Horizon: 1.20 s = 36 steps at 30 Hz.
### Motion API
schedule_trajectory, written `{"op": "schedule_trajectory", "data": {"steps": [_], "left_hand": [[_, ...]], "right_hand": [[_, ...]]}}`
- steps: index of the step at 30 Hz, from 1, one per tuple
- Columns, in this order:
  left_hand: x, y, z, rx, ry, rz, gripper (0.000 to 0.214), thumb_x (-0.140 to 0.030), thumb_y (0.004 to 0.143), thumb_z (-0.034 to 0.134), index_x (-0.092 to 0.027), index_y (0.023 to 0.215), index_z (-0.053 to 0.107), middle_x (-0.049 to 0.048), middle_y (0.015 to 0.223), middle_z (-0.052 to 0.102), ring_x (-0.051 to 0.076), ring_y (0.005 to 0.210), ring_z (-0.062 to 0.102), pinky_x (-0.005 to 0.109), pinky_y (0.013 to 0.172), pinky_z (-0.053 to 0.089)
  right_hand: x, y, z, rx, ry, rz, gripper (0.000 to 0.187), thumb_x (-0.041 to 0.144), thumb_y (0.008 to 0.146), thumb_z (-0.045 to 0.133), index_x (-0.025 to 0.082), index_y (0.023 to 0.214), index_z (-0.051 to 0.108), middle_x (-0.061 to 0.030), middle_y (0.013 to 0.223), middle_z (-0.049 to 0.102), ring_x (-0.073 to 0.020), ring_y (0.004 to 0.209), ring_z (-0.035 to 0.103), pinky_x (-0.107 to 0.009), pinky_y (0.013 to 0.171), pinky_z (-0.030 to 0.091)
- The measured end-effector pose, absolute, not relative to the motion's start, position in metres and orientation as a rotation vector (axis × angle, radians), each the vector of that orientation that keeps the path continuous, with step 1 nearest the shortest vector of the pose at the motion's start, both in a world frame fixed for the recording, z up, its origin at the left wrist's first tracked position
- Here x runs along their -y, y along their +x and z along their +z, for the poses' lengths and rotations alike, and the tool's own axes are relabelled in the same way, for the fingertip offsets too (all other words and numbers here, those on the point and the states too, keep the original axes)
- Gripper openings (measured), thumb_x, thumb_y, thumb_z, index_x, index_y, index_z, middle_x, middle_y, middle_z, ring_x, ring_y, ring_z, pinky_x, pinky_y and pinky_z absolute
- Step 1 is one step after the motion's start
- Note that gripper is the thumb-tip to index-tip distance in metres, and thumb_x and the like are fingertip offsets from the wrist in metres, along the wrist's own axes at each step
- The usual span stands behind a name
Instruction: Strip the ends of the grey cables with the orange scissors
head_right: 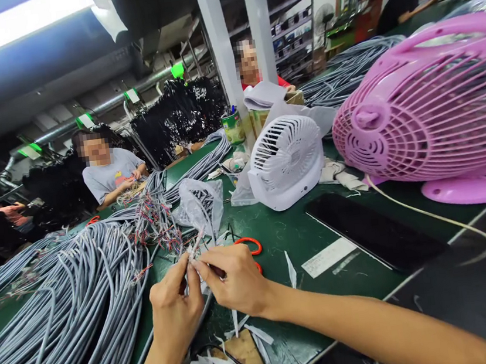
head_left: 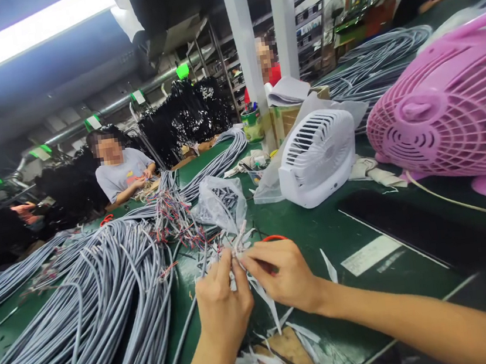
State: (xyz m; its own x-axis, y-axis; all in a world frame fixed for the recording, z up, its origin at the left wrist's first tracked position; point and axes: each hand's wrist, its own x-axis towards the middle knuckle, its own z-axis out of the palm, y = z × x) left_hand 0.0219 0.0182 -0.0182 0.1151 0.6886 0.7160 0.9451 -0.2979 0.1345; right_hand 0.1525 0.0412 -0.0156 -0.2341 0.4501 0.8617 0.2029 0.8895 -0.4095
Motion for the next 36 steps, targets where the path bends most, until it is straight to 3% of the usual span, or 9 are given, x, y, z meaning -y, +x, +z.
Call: {"op": "schedule_trajectory", "data": {"steps": [3, 9, 13, 18, 36], "left_hand": [[-0.027, 0.019, -0.019, 1.992, -2.168, -0.972, 0.029, -0.019, 0.084, 0.042, -0.015, 0.069, 0.067, 0.0054, 0.058, 0.067, 0.013, 0.046, 0.055, 0.023, 0.048, 0.038], [-0.019, 0.026, -0.003, 1.990, -2.153, -1.302, 0.031, -0.027, 0.088, 0.035, -0.015, 0.075, 0.061, -0.0014, 0.055, 0.058, 0.011, 0.046, 0.049, 0.020, 0.046, 0.035], [-0.009, 0.030, 0.006, 1.900, -2.171, -1.344, 0.030, -0.029, 0.088, 0.036, -0.015, 0.075, 0.059, -0.0039, 0.049, 0.050, 0.010, 0.041, 0.044, 0.020, 0.043, 0.032], [-0.007, 0.030, 0.003, 1.826, -2.160, -1.310, 0.028, -0.027, 0.088, 0.038, -0.014, 0.089, 0.062, -0.0025, 0.051, 0.055, 0.010, 0.038, 0.044, 0.020, 0.039, 0.030], [-0.007, 0.032, -0.002, 1.660, -2.180, -1.228, 0.021, -0.020, 0.088, 0.040, -0.014, 0.091, 0.060, -0.0015, 0.055, 0.061, 0.008, 0.034, 0.047, 0.019, 0.038, 0.036]], "right_hand": [[-0.030, 0.152, -0.016, 1.852, -0.165, 0.079, 0.038, 0.024, 0.091, 0.036, 0.015, 0.061, 0.058, 0.0018, 0.042, 0.046, -0.0094, 0.039, 0.037, -0.025, 0.043, 0.028], [-0.050, 0.159, -0.010, 1.842, -0.597, 0.243, 0.030, 0.018, 0.088, 0.043, 0.015, 0.063, 0.058, 0.0003, 0.051, 0.054, -0.0091, 0.044, 0.045, -0.021, 0.047, 0.033], [-0.058, 0.161, -0.010, 1.858, -0.657, 0.235, 0.028, 0.018, 0.087, 0.043, 0.016, 0.064, 0.059, 0.0003, 0.052, 0.055, -0.0096, 0.045, 0.047, -0.021, 0.048, 0.033], [-0.055, 0.160, -0.011, 1.857, -0.630, 0.271, 0.028, 0.018, 0.087, 0.043, 0.015, 0.064, 0.059, -0.0003, 0.053, 0.056, -0.0092, 0.046, 0.046, -0.021, 0.048, 0.033], [-0.056, 0.160, -0.011, 1.847, -0.619, 0.348, 0.028, 0.020, 0.087, 0.044, 0.016, 0.063, 0.058, 0.0001, 0.052, 0.055, -0.0091, 0.044, 0.046, -0.020, 0.047, 0.034]]}}
